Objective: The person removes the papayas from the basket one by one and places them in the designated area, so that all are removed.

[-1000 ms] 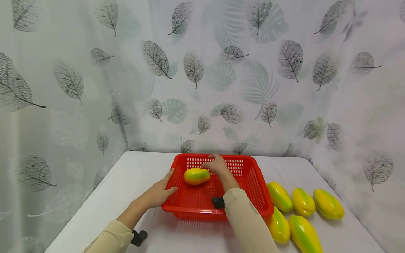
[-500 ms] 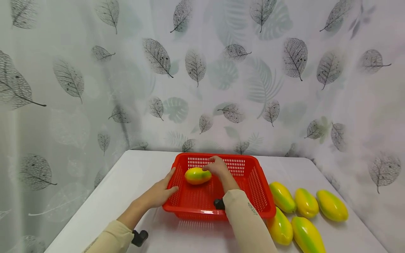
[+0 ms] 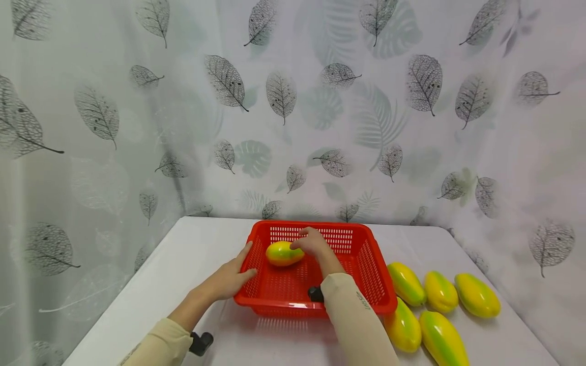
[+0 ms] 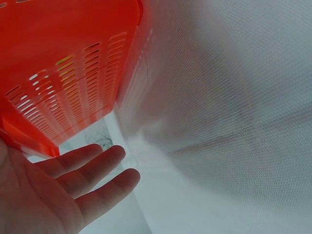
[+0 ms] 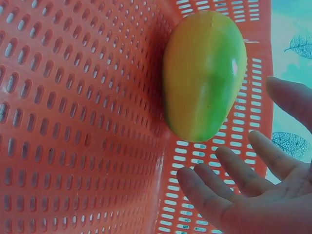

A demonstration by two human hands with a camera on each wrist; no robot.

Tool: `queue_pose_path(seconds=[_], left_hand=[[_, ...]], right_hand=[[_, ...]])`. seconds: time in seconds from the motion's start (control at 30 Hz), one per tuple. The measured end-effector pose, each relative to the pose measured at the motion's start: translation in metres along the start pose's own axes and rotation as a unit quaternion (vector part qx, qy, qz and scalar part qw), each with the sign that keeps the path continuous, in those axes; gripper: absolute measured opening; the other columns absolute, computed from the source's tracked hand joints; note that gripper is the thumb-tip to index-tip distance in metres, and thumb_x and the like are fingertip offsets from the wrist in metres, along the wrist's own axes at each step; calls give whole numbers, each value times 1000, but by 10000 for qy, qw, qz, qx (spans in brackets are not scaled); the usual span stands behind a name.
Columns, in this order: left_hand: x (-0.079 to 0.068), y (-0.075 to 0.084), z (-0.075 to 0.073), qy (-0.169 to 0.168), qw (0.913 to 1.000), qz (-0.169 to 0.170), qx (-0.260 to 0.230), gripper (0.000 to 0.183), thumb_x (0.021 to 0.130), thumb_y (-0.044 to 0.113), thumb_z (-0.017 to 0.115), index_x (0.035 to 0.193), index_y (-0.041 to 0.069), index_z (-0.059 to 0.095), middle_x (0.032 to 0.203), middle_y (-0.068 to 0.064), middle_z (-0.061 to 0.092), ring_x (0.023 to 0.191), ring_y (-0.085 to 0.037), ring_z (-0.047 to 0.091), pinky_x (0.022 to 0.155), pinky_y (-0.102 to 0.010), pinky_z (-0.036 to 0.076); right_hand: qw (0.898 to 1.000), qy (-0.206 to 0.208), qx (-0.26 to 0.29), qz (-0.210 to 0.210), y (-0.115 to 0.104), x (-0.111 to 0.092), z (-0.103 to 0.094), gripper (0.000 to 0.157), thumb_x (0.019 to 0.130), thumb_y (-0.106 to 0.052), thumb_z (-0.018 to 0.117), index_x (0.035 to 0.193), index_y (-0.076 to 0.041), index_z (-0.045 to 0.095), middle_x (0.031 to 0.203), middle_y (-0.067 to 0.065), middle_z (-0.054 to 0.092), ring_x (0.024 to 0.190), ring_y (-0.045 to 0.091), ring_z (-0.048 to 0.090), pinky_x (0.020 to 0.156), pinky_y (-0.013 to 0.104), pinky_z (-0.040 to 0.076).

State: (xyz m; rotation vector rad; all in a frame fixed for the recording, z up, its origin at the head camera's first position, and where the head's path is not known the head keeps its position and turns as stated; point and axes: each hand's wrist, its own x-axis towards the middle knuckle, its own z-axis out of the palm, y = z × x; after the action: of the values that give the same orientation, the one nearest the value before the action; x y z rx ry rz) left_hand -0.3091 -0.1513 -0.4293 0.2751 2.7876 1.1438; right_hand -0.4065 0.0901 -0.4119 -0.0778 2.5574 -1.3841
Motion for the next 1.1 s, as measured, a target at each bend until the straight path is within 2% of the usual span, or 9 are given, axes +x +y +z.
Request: queue_pose_path(seconds=[0.3, 0.63, 0.87, 1.1], left_hand=[[-1, 0, 0, 29, 10000, -21, 20, 80, 101, 29, 60, 167, 13, 18, 117, -16, 61, 77, -16, 64, 79, -39, 62], [-1, 1, 1, -8, 10000, -43, 28, 79, 101, 28, 60, 167, 14, 18, 119, -17, 61, 77, -16, 64, 80, -39, 62], [0, 2, 0, 42, 9999, 20, 156, 80, 100, 29, 60, 167, 13, 18, 120, -17, 61, 81, -18, 63, 81, -40, 60], [0, 1, 0, 61, 9998, 32, 212, 80, 100, 28, 60, 166, 12, 19, 118, -17, 61, 81, -18, 63, 79, -39, 61]], right_hand=[[9998, -128, 6, 139, 2, 4, 5, 65, 89, -19, 74, 148, -4, 52, 155, 21, 46, 133, 41, 50, 110, 60, 44], [9993, -294, -216, -43, -6, -1, 7, 65, 87, -14, 76, 146, 1, 53, 151, 24, 48, 128, 38, 52, 109, 51, 48], [9992, -327, -209, 115, -1, 5, 8, 66, 85, -12, 78, 145, -1, 54, 150, 22, 50, 130, 40, 53, 108, 57, 47], [9983, -373, -408, 164, -3, 2, 9, 61, 84, -14, 79, 141, -2, 59, 146, 20, 54, 122, 38, 58, 103, 57, 51]])
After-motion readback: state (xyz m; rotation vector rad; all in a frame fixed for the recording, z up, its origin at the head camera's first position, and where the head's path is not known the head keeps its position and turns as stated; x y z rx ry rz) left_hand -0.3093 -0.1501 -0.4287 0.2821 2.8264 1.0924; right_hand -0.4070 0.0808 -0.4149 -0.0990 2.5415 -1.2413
